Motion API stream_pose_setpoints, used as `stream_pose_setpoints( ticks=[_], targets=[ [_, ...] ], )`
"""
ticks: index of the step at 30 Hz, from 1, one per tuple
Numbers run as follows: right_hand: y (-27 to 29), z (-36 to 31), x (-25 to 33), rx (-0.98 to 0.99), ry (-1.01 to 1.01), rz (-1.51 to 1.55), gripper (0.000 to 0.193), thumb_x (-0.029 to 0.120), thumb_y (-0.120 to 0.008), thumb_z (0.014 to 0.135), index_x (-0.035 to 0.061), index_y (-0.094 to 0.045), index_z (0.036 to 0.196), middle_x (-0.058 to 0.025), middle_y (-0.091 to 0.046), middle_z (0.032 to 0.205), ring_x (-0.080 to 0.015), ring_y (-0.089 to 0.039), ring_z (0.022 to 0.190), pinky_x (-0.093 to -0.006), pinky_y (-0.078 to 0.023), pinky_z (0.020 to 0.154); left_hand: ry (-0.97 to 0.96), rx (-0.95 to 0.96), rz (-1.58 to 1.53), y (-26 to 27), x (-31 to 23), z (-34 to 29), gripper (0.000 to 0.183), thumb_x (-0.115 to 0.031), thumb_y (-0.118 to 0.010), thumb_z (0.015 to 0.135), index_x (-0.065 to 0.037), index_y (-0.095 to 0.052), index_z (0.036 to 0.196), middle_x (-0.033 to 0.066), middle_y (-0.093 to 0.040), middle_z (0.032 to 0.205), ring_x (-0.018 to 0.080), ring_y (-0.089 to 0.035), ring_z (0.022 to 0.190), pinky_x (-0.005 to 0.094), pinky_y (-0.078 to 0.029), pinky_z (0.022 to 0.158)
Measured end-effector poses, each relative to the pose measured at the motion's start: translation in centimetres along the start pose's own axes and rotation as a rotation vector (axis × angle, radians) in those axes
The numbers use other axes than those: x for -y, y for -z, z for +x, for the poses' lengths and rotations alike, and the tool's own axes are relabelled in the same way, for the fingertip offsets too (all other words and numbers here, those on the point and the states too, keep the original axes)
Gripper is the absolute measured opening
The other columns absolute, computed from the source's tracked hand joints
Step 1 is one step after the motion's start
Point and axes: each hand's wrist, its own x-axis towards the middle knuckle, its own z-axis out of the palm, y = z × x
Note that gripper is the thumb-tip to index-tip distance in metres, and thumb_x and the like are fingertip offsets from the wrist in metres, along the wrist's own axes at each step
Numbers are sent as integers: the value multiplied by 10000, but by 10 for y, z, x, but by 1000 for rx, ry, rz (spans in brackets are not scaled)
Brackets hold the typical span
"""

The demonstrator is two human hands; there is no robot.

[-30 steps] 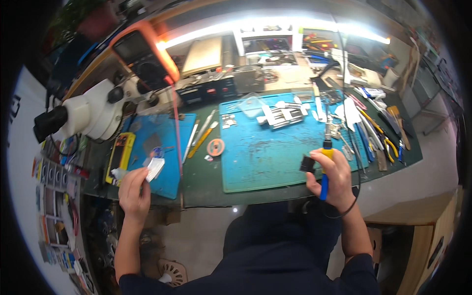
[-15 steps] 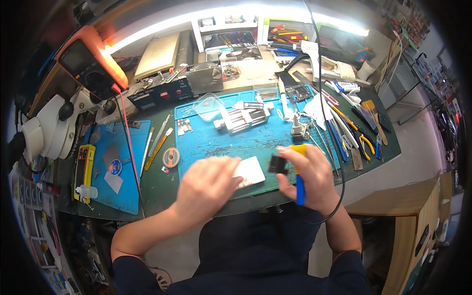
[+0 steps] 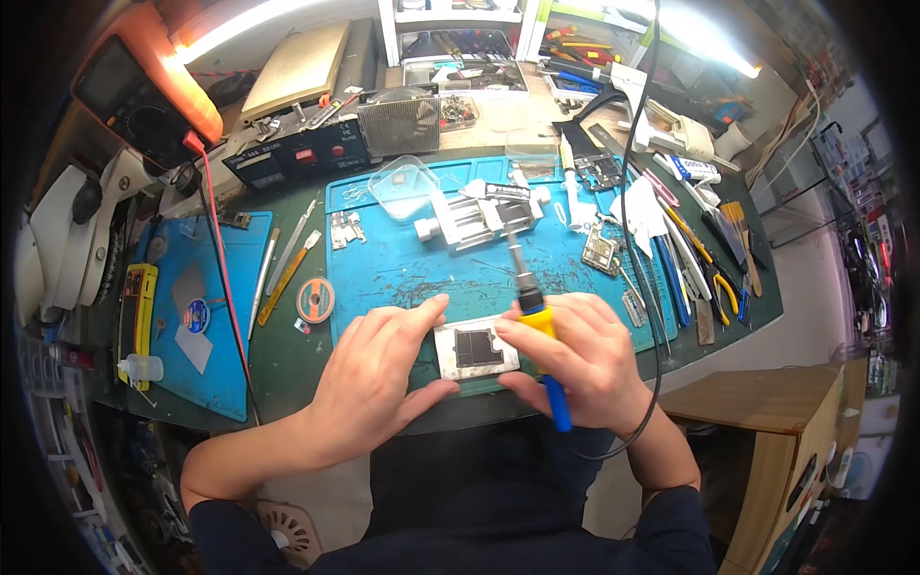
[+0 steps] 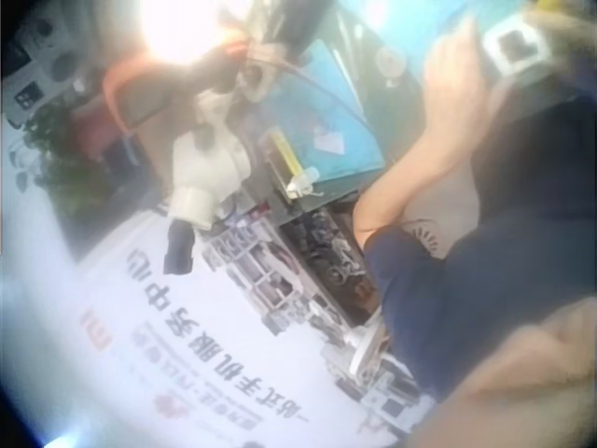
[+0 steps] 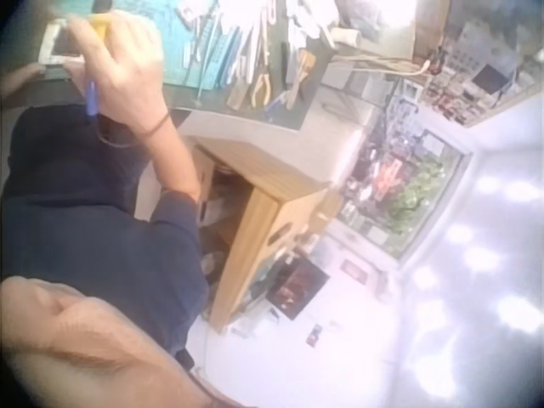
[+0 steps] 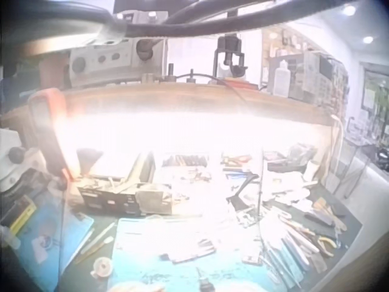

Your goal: The person cleans a small rectangular component with a cloth, then uses a soldering iron to apply heat to its surface. The person handles the component and soldering iron with both hands on a cluttered workbench.

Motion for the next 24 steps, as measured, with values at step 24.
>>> stream_pose_setpoints(
  ticks=[24],
  targets=[
    [-6, -57, 3, -572, -629, 705, 307, 234, -608, 987, -15, -703, 833, -110, -713, 754, -151, -574, 592, -297, -425, 555, -83, -9, -157, -2, 30, 16, 717, 51, -830, 768, 23, -545, 1425, 205, -641, 1372, 361, -640, 1084, 430, -517, 965]
  ],
)
